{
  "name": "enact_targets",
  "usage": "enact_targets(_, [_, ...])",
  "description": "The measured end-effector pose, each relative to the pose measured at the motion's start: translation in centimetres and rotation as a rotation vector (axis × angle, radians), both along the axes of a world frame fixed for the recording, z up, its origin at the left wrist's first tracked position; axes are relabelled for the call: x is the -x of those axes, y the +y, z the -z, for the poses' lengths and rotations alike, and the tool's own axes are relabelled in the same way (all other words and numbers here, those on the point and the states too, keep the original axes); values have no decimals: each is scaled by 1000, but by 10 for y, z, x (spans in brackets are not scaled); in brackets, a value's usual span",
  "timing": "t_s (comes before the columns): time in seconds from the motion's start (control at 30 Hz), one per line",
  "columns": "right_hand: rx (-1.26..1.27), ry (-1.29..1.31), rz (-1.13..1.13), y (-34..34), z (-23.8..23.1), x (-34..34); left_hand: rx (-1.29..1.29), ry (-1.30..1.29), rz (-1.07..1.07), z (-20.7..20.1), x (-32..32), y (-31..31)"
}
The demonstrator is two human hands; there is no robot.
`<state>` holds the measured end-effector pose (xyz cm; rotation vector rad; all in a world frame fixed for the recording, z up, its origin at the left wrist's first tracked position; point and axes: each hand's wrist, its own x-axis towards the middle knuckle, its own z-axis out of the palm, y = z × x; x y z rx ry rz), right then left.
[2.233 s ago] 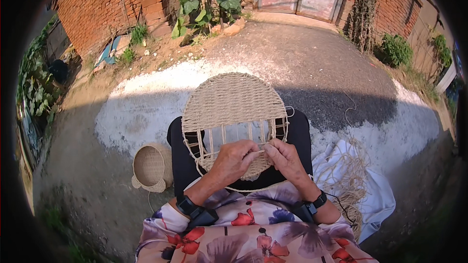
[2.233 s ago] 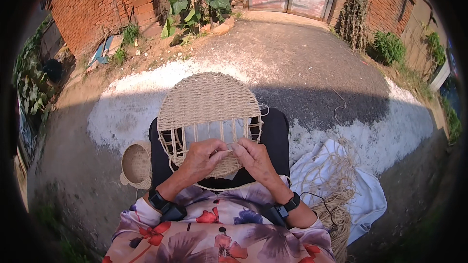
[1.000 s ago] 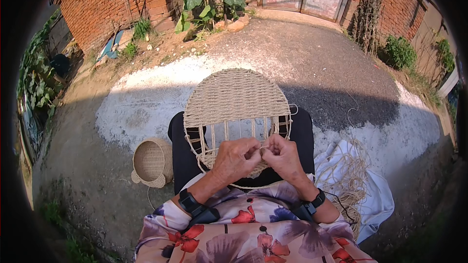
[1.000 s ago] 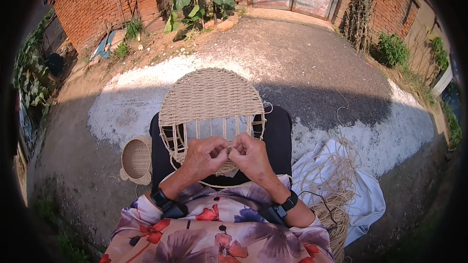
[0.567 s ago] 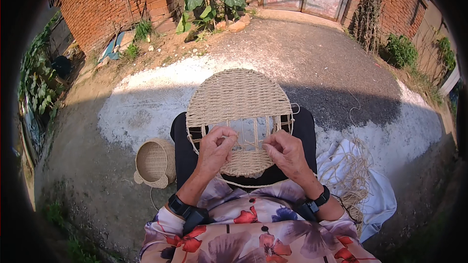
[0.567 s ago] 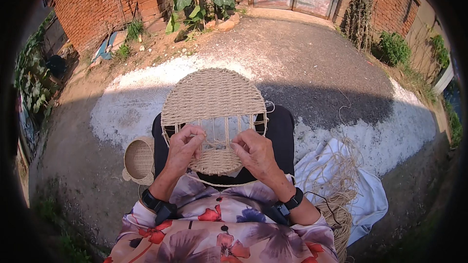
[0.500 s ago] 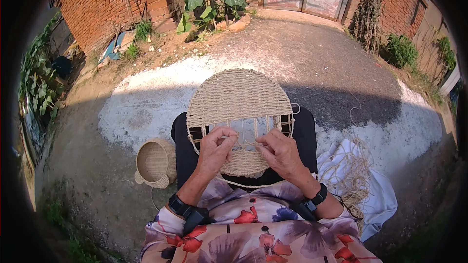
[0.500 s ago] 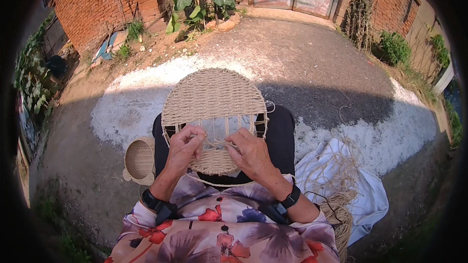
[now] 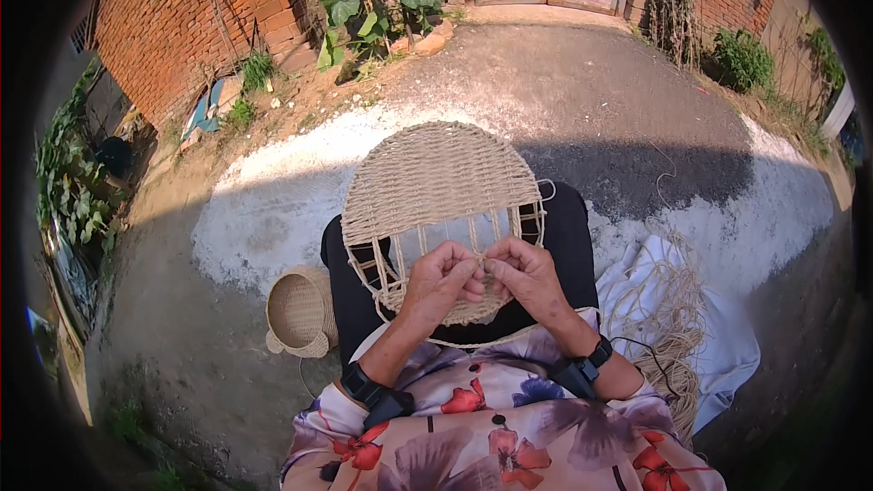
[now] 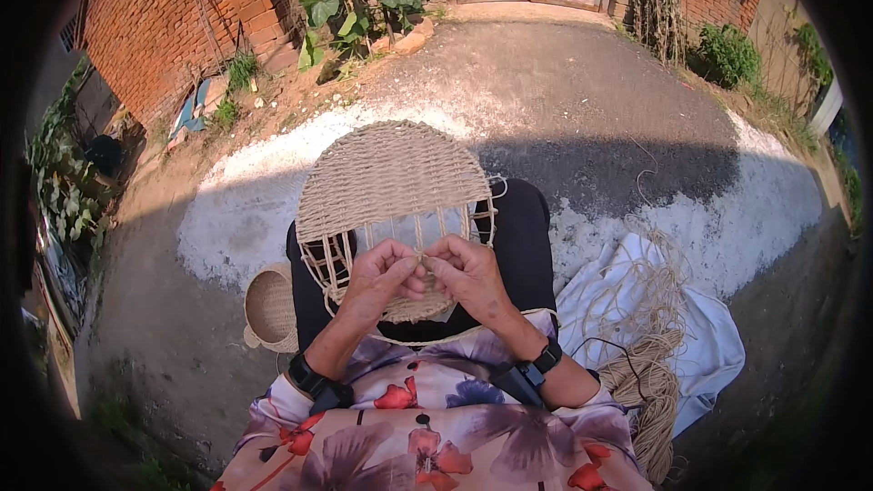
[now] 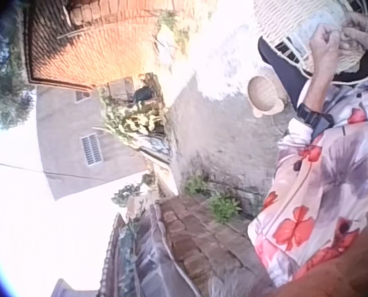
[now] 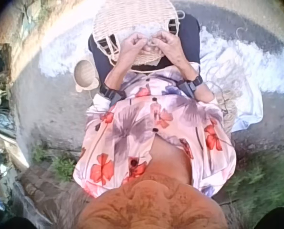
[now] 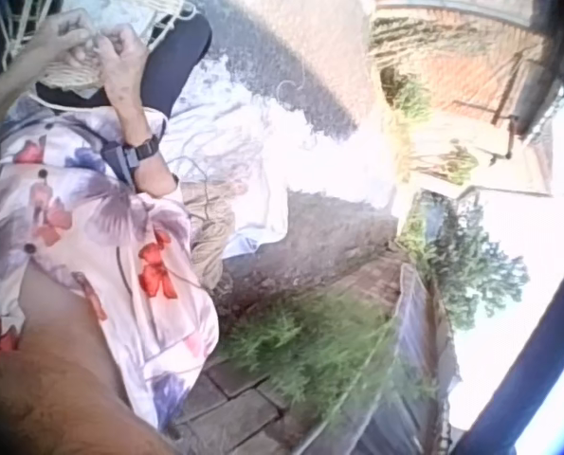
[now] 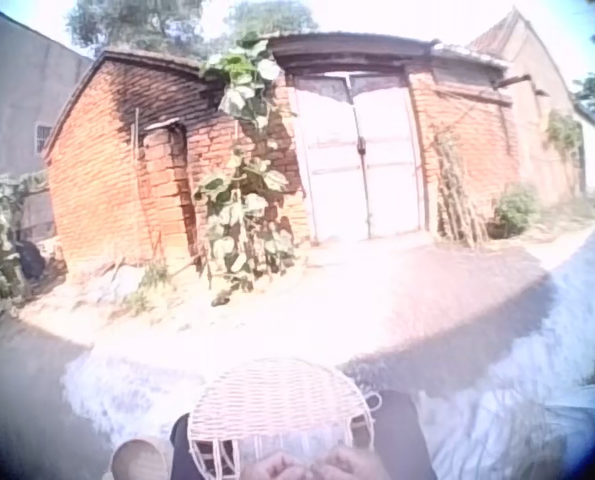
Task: Weaving the base and sides of a round basket or tray using thin strips of weaving material.
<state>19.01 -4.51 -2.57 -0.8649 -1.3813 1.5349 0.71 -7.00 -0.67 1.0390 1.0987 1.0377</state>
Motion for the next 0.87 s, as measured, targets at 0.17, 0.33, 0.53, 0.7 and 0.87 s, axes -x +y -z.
enact_targets(0.17, [-40,-10,-22,3,6,-3,-8,21,-35,3,-2,2])
enact_targets(0.33, [-45,4,-27,2,6,-3,-15,26,-47,5,-2,2])
enact_targets(0.53, [-122,-35,9,2,8,-3,-3,1,-65,6,-4,1])
enact_targets(0.7, [-191,-103,25,3,8,-4,10,15,-41,7,-2,2])
enact_targets(0.87, [-259,-111,-20,5,14,-8,39,-30,-39,7,0,2])
